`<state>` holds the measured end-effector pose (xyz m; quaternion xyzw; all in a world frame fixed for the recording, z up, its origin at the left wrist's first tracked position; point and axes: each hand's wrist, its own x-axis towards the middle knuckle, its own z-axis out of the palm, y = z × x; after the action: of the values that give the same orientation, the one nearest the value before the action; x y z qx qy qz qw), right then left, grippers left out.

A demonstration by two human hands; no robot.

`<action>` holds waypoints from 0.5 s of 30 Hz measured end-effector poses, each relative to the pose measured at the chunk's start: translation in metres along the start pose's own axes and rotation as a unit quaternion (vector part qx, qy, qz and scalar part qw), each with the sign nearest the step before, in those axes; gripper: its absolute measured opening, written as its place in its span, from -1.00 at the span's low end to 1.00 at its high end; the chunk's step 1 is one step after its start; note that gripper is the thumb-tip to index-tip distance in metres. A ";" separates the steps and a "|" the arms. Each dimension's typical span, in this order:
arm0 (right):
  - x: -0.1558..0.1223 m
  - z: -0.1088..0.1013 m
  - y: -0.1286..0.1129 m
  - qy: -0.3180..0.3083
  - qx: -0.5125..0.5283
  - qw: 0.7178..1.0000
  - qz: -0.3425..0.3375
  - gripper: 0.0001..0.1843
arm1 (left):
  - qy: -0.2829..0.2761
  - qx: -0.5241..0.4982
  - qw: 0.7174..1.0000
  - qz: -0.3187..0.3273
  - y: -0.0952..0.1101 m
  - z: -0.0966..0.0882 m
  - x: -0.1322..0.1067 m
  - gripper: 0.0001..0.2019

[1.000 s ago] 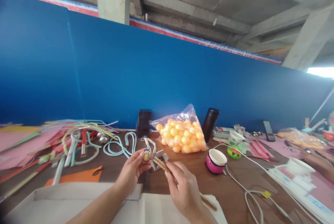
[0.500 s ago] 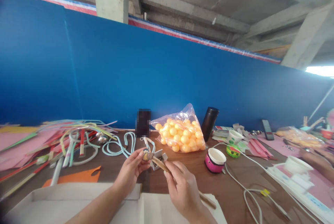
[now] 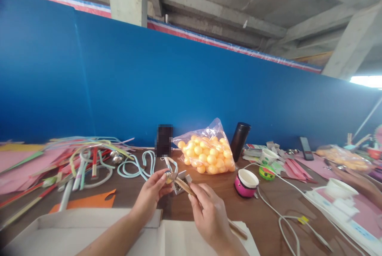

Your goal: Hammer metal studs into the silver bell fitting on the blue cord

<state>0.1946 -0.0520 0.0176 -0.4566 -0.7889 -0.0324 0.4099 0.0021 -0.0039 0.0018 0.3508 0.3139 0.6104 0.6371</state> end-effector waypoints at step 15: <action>0.001 -0.002 0.000 0.001 -0.004 1.000 0.008 -0.68 | 0.007 0.014 1.000 0.011 -0.001 0.000 0.000 -0.61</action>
<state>0.1962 -0.0524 0.0194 -0.4643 -0.7847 -0.0333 0.4094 0.0026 -0.0043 0.0014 0.3590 0.3226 0.6152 0.6234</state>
